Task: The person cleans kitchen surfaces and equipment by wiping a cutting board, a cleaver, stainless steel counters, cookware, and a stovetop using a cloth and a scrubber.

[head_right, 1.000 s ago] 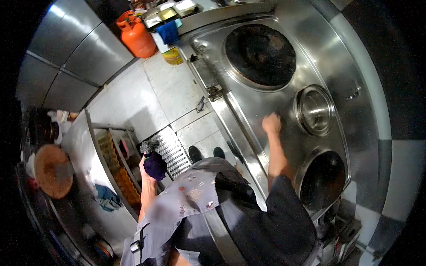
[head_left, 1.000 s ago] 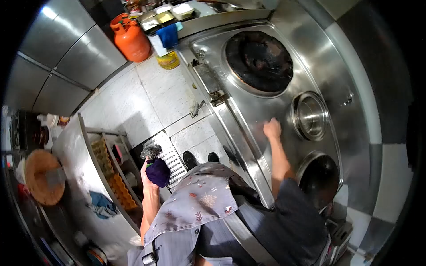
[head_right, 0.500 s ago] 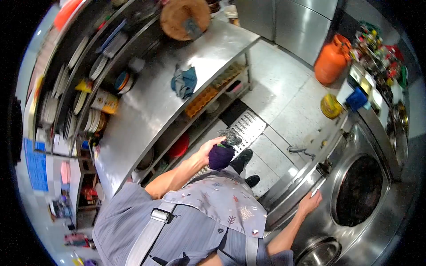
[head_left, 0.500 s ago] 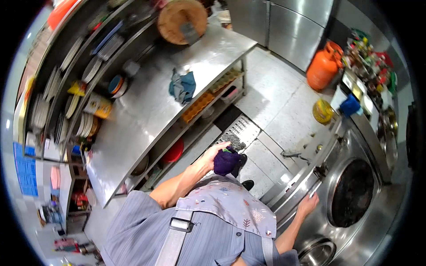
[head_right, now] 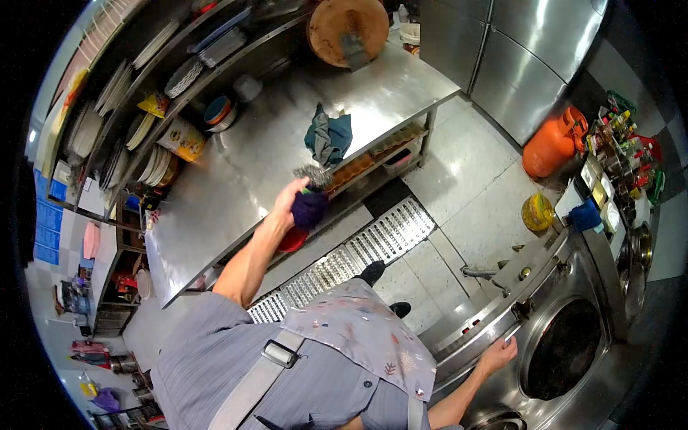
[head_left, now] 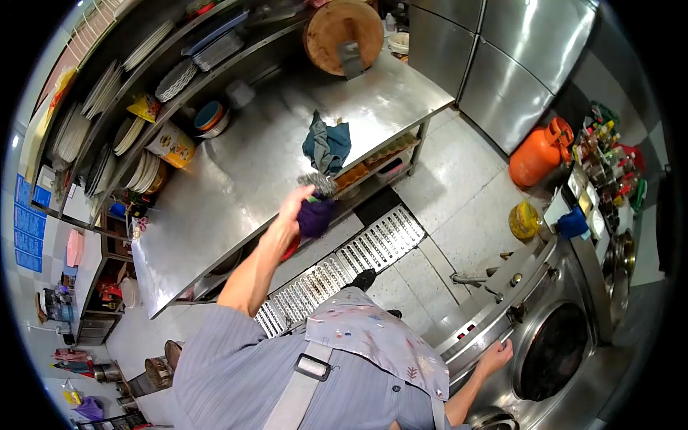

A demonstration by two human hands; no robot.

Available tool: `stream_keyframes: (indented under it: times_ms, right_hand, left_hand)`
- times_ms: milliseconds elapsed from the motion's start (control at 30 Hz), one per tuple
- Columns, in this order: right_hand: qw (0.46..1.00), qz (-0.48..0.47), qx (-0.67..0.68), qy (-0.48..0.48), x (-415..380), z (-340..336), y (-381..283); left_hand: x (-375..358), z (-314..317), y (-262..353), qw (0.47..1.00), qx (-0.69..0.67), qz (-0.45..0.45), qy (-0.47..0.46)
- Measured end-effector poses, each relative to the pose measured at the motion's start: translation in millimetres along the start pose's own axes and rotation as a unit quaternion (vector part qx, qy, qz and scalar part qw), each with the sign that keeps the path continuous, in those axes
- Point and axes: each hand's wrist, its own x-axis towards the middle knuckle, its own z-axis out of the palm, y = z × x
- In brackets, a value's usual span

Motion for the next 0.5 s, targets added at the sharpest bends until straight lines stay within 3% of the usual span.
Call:
stream_keyframes:
  times_ms: [33, 67, 100, 200, 300, 367, 433, 500]
  right_hand:
    - [1.000, -0.002, 0.002, 0.023, -3.1, 0.4, -4.4]
    - [1.000, -0.014, 0.000, 0.025, -3.7, 4.3, 0.2]
    - [1.000, -0.016, -0.004, 0.025, -4.8, 5.0, 0.7]
    - [0.999, -0.007, -0.037, 0.031, -10.8, 6.0, -28.6]
    - [0.999, -0.020, -0.041, 0.010, -13.8, 5.8, -44.5]
    - [0.998, -0.027, -0.061, 0.006, -17.9, 0.7, -63.0]
    - [0.996, -0.028, -0.083, -0.020, -20.3, -3.0, -85.1]
    - [0.996, -0.046, -0.078, -0.004, -19.9, 0.8, -95.8]
  left_hand:
    - [7.4, 5.5, 15.3, 0.998, 0.007, 0.064, 0.007]
    - [12.2, 8.2, 34.6, 0.997, 0.018, 0.071, 0.005]
    - [63.5, -33.5, 44.8, 0.989, 0.077, 0.129, -0.003]
    - [101.3, -50.4, 80.9, 0.982, 0.090, 0.163, -0.001]
    - [138.0, -64.6, 105.3, 0.961, 0.186, 0.194, 0.056]
    - [159.9, -76.9, 112.1, 0.903, 0.340, 0.218, 0.150]
    - [171.8, -81.1, 122.1, 0.899, 0.332, 0.224, 0.178]
    - [186.8, -94.3, 136.4, 0.947, 0.233, 0.190, 0.110]
